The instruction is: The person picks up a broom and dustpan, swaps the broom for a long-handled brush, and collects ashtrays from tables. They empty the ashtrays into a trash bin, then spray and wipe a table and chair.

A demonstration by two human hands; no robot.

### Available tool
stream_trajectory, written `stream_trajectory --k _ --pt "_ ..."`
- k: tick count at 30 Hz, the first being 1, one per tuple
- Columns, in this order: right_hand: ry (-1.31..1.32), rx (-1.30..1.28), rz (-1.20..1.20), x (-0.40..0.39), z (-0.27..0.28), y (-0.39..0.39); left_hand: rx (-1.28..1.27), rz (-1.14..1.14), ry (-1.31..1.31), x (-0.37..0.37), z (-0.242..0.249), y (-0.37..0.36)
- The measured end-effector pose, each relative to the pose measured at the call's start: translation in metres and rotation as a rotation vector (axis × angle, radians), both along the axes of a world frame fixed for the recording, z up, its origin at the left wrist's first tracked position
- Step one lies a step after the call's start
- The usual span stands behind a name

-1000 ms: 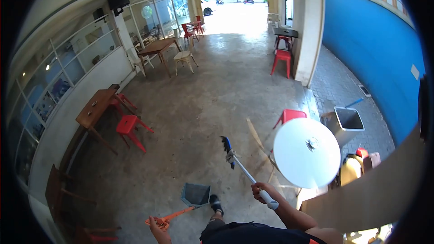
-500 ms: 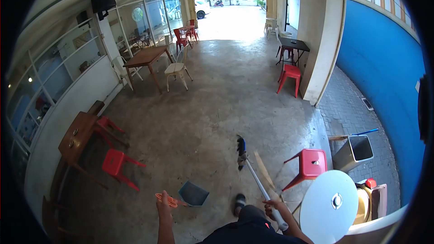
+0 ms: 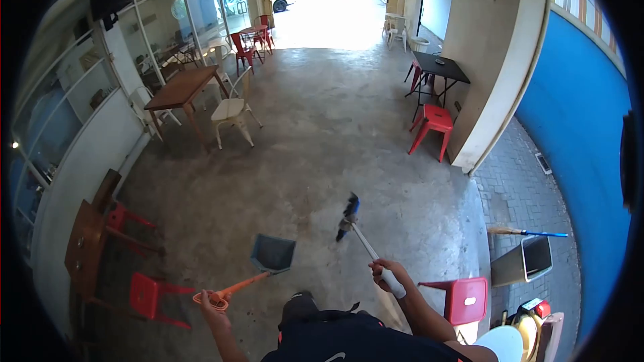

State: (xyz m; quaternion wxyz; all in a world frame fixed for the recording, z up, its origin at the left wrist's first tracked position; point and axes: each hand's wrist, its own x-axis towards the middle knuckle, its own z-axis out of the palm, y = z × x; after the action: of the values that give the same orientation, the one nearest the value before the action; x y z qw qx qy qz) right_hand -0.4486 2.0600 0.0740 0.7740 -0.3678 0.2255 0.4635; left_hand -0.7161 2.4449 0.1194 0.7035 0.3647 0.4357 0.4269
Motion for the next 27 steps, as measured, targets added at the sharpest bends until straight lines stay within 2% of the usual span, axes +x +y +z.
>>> stream_trajectory --k 2,6,8,11,12,15,18,19,20,23,26,27 --pt "0.036 0.005 -0.08 0.059 -0.004 0.025 -0.017 -0.1 -0.026 0.052 -0.024 0.031" --pt "-0.018 -0.068 -0.132 0.182 -0.01 0.088 0.038 -0.244 0.02 0.209 -0.053 0.09" --pt "-0.2 -0.167 -0.053 0.235 -0.006 0.112 0.047 -0.345 0.061 0.29 -0.071 0.122" --pt "-0.268 -0.364 0.028 0.309 0.042 0.15 0.059 -0.466 0.139 0.417 -0.059 0.155" --pt "-0.285 -0.365 -0.008 0.334 0.041 0.156 0.061 -0.516 0.141 0.459 -0.056 0.164" --pt "-0.315 -0.427 -0.081 0.403 0.028 0.167 0.086 -0.679 0.151 0.584 -0.05 0.187" --pt "-0.353 -0.68 0.095 0.483 -0.004 0.177 0.109 -0.86 0.18 0.699 -0.046 0.196" --pt "-0.458 -0.745 0.14 0.509 -0.015 0.183 0.118 -0.917 0.201 0.738 -0.036 0.197" --pt "-0.526 -0.741 0.189 0.537 -0.04 0.185 0.131 -0.969 0.21 0.781 -0.032 0.197" --pt "-0.548 -0.754 0.233 0.637 -0.046 0.192 0.119 -1.022 0.131 0.903 -0.048 0.205" --pt "-0.494 -0.668 0.097 0.755 -0.005 0.203 0.127 -0.973 0.139 1.013 -0.045 0.202" --pt "-0.536 -0.545 0.024 0.794 0.014 0.211 0.13 -0.977 0.122 1.048 -0.037 0.204"
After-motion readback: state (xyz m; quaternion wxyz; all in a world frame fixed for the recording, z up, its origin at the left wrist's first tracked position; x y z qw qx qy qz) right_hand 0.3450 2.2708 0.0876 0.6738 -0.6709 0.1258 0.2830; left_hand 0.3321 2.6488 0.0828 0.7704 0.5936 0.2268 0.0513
